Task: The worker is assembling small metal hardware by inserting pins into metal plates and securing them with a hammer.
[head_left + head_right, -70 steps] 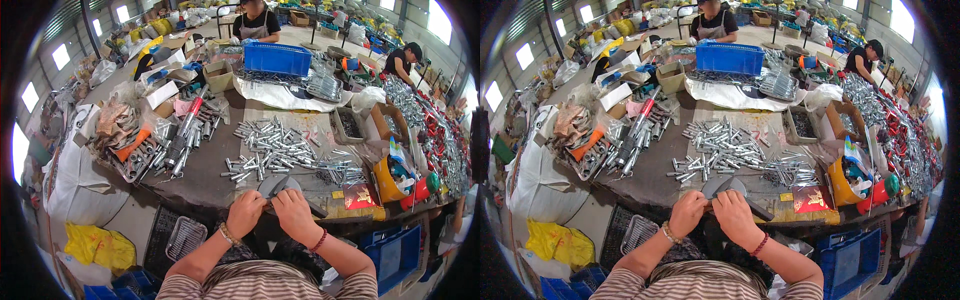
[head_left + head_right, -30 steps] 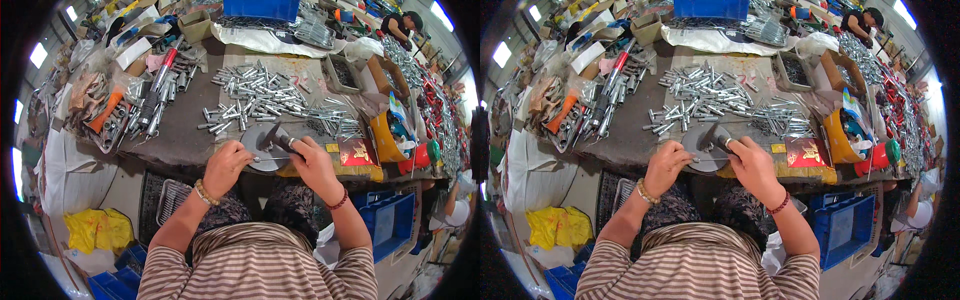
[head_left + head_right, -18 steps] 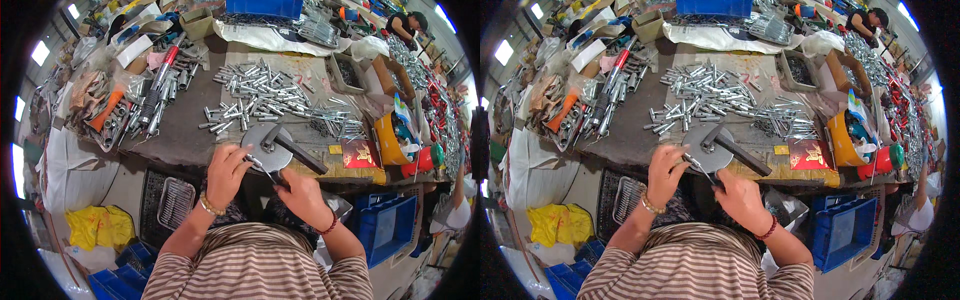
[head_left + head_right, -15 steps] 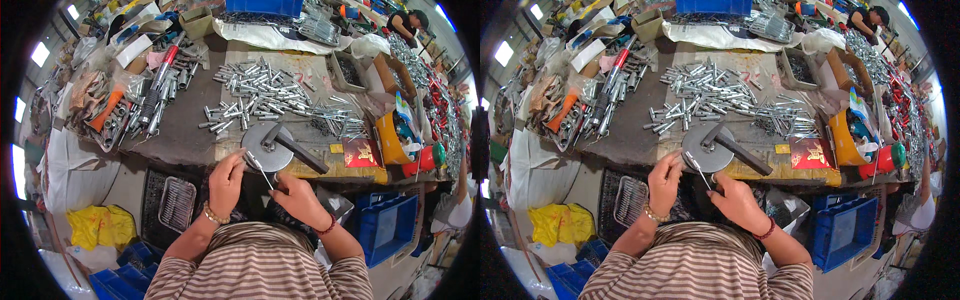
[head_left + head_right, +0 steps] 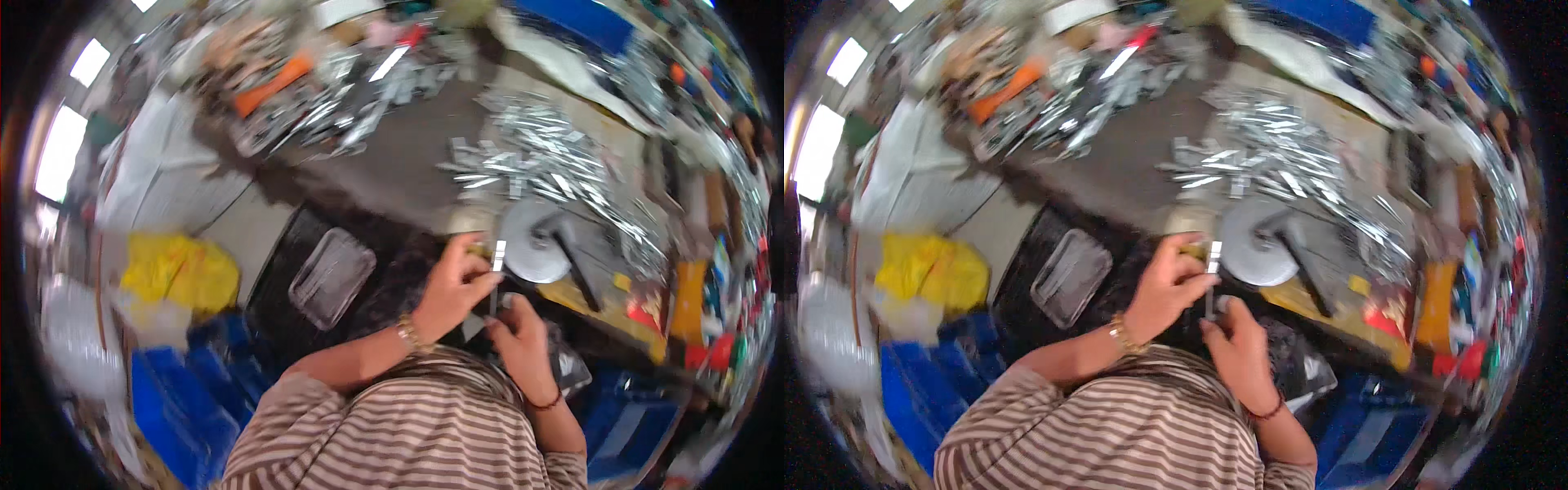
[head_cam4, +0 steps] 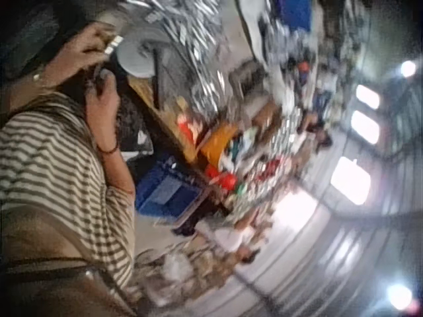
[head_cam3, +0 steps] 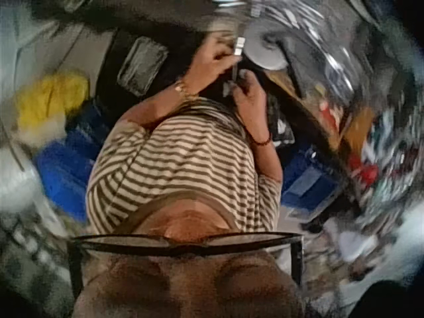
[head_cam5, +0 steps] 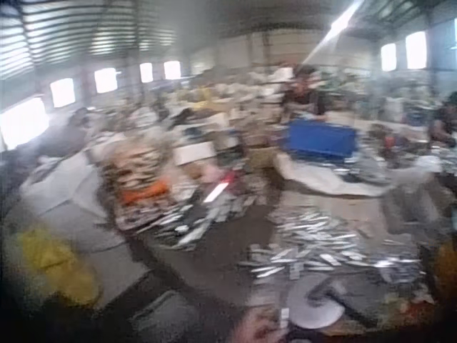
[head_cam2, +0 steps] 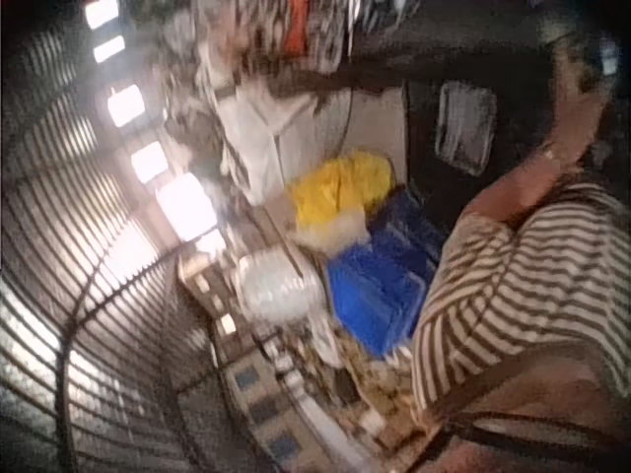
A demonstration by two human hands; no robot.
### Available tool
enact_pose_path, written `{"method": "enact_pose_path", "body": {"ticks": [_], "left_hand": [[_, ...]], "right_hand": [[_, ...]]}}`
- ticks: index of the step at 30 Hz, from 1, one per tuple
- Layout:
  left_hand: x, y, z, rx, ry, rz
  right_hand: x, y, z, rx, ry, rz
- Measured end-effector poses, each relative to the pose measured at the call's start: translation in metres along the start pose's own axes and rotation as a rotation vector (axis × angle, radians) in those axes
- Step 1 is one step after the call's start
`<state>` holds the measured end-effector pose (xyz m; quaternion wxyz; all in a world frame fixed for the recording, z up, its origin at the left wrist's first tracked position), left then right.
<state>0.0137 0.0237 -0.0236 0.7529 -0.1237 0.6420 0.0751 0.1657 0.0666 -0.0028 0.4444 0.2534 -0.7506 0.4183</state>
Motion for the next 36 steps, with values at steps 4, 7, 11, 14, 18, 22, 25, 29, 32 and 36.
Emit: {"method": "enact_pose_path", "body": {"ticks": [4,7,11,14,18,22,25,29,32,36], "left_hand": [[0.012,-0.024,-0.036,-0.114,-0.158,0.063],[0.032,-0.063,-0.091,-0.323,-0.046,0.034],[0.108,-0.132,-0.177,-0.684,-0.082,-0.174],[0.199,-0.195,-0.243,-0.924,-0.107,-0.215],[0.278,-0.244,-0.297,-0.985,-0.193,-0.367],[0.321,-0.233,-0.335,-1.079,0.113,-0.368],[0.332,-0.193,-0.350,-1.080,0.106,-0.380],[0.321,-0.131,-0.345,-1.066,-0.010,-0.301],[0.345,-0.126,-0.366,-1.089,0.090,-0.412],[0.362,-0.112,-0.378,-1.010,0.175,-0.629]], "right_hand": [[0.010,0.001,0.006,0.029,0.168,-0.084],[-0.008,0.001,-0.019,-0.075,0.189,-0.107],[-0.014,0.012,-0.052,-0.231,0.159,-0.117],[-0.011,0.018,-0.055,-0.251,0.203,-0.133],[-0.013,0.020,-0.057,-0.282,0.238,-0.126],[-0.013,0.022,-0.058,-0.300,0.284,-0.122],[-0.013,0.023,-0.055,-0.257,0.298,-0.155],[-0.013,0.019,-0.054,-0.280,0.288,-0.133],[-0.015,0.021,-0.054,-0.270,0.336,-0.187],[-0.014,0.021,-0.055,-0.214,0.315,-0.184]]}}
Point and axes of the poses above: each hand's wrist, its own y-axis towards the middle knuckle, its own z-axis out of the palm, x = y × z, the point moved 8 cm from there along y, towards the middle knuckle, and after that the axes turned 13 degrees about x, right-handed, at the moved point
